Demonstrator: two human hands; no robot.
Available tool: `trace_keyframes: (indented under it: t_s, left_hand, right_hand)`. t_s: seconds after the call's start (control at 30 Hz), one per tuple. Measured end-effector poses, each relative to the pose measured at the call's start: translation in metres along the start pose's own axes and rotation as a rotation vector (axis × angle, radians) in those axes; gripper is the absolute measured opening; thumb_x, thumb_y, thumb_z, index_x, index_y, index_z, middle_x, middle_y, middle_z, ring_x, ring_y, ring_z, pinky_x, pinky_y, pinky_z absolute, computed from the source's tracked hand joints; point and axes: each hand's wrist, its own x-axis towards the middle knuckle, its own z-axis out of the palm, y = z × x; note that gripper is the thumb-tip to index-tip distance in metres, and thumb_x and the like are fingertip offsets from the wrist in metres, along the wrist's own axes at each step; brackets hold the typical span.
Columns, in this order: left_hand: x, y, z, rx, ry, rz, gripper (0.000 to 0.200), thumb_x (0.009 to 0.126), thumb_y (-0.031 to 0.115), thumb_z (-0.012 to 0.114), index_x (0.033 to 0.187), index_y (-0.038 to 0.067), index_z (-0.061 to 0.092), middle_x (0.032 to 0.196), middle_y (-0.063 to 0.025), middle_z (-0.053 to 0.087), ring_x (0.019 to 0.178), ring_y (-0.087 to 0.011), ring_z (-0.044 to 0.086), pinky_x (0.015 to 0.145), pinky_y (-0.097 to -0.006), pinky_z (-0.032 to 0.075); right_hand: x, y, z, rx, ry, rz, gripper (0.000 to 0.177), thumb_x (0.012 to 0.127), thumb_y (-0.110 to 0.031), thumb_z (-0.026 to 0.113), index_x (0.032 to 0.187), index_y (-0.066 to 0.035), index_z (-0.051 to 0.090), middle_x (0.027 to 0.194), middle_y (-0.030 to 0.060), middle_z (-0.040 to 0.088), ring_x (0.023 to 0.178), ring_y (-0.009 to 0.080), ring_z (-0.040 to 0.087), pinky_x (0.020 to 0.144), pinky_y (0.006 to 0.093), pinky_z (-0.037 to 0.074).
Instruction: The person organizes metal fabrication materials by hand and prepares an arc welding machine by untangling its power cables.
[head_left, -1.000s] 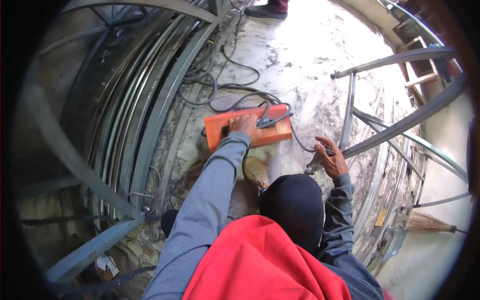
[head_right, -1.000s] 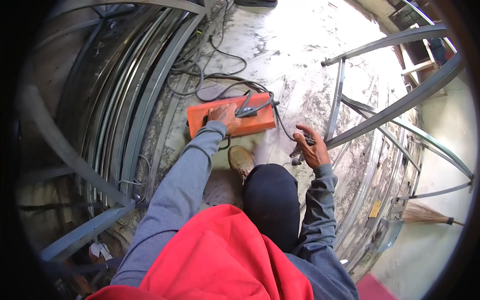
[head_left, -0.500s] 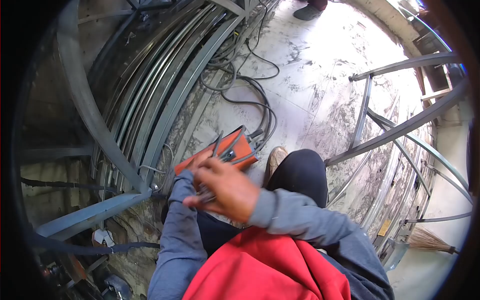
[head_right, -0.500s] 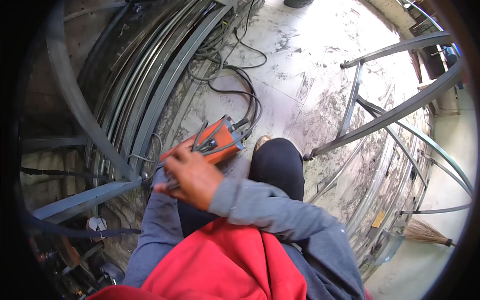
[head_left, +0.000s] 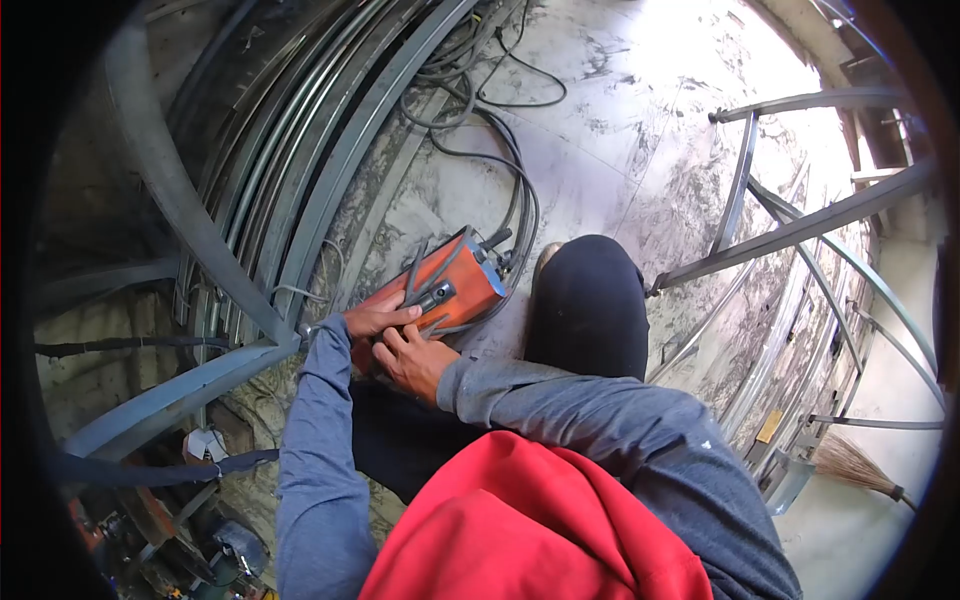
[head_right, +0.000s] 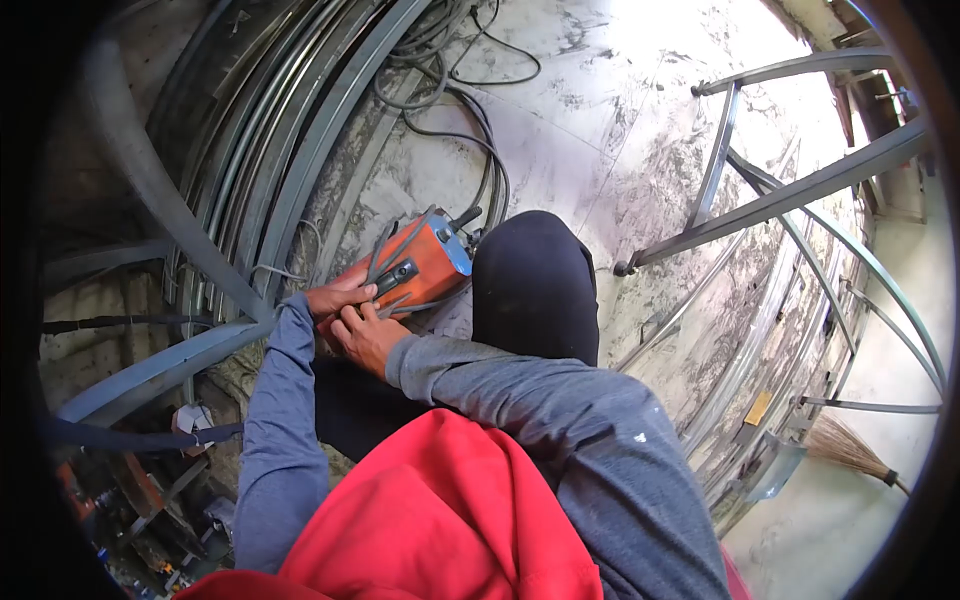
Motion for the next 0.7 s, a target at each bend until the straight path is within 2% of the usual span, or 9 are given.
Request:
trace_keyframes:
  t_s: [0.13,0.2,0.27,0.3,0.33,0.47,0.53,0.63,0.7]
  left_hand:
    - [-0.006,-0.014,-0.015,-0.231,-0.034,-0.129,0.055,0.094,0.048,0.048,0.132,0.007,0.045,0.118,-0.0035,0.054,0.107,-0.0128,0.052,0.089,-0.0283,0.044]
    - [-0.016,-0.008,-0.008,-0.205,0.053,-0.024,0.062,0.092,0.051,0.049,0.132,0.005,0.044,0.125,-0.0059,0.050,0.114,-0.0146,0.049,0.094,-0.0288,0.042]
    - [-0.015,-0.017,-0.014,-0.279,-0.021,0.092,0.068,0.088,0.046,0.058,0.135,0.002,0.039,0.128,-0.0078,0.049,0.116,-0.0190,0.049,0.097,-0.0312,0.041]
    - [-0.011,-0.017,-0.015,-0.002,-0.053,0.222,0.076,0.083,0.044,0.065,0.137,0.000,0.035,0.129,-0.0098,0.049,0.117,-0.0216,0.049,0.098,-0.0329,0.040]
    - [-0.011,-0.015,-0.015,0.278,-0.079,0.347,0.085,0.077,0.041,0.071,0.139,-0.001,0.031,0.130,-0.0118,0.048,0.119,-0.0242,0.048,0.100,-0.0345,0.039]
    - [-0.037,-0.006,0.030,0.944,0.475,0.120,0.091,0.062,0.040,0.081,0.133,0.006,0.037,0.126,-0.0177,0.051,0.118,-0.0324,0.050,0.096,-0.0425,0.041]
    - [-0.034,-0.009,0.043,1.076,0.661,0.080,0.074,0.058,0.040,0.082,0.115,0.009,0.048,0.108,-0.0137,0.061,0.105,-0.0328,0.057,0.085,-0.0461,0.044]
    - [-0.019,-0.018,0.051,1.267,0.734,0.074,0.057,0.068,0.033,0.075,0.113,0.008,0.049,0.106,-0.0139,0.061,0.100,-0.0316,0.059,0.082,-0.0444,0.043]
    - [0.010,-0.038,0.060,1.609,0.944,0.099,0.041,0.078,0.026,0.063,0.111,0.007,0.048,0.102,-0.0127,0.060,0.099,-0.0296,0.059,0.080,-0.0431,0.042]
  right_hand:
    - [0.007,0.019,0.001,-0.001,0.033,-0.001,0.033,0.078,-0.018,0.058,0.105,-0.003,0.048,0.096,0.0110,0.045,0.093,0.0267,0.051,0.058,0.0335,0.053]
    - [0.006,0.029,0.006,-0.024,0.074,0.011,0.034,0.082,-0.024,0.057,0.108,-0.004,0.047,0.094,0.0110,0.050,0.087,0.0270,0.058,0.051,0.0367,0.052]
    - [0.002,0.027,0.008,0.036,-0.190,0.254,0.030,0.083,-0.022,0.057,0.108,-0.009,0.047,0.084,0.0104,0.053,0.069,0.0287,0.062,0.055,0.0384,0.052]
    - [0.000,0.030,0.016,0.107,-0.154,0.310,0.031,0.084,-0.020,0.056,0.110,-0.010,0.043,0.081,0.0123,0.057,0.063,0.0333,0.064,0.052,0.0436,0.052]
    - [0.000,0.033,0.010,0.302,-0.151,0.335,0.033,0.084,-0.018,0.055,0.112,-0.010,0.039,0.087,0.0163,0.058,0.072,0.0371,0.064,0.057,0.0466,0.052]
    - [-0.008,0.040,0.014,0.632,-0.081,0.338,0.038,0.080,-0.013,0.058,0.110,-0.007,0.035,0.086,0.0226,0.060,0.079,0.0438,0.061,0.063,0.0500,0.048]
    - [-0.008,0.047,0.020,0.686,-0.119,0.380,0.038,0.079,-0.011,0.057,0.110,-0.005,0.035,0.083,0.0234,0.059,0.077,0.0438,0.061,0.063,0.0492,0.048]
    - [-0.007,0.051,0.034,0.728,-0.137,0.406,0.037,0.078,-0.009,0.056,0.106,-0.003,0.033,0.079,0.0274,0.059,0.077,0.0469,0.059,0.065,0.0502,0.047]
    - [-0.009,0.043,0.024,0.643,-0.105,0.442,0.037,0.077,-0.012,0.057,0.102,0.000,0.032,0.078,0.0304,0.060,0.077,0.0486,0.060,0.067,0.0514,0.048]
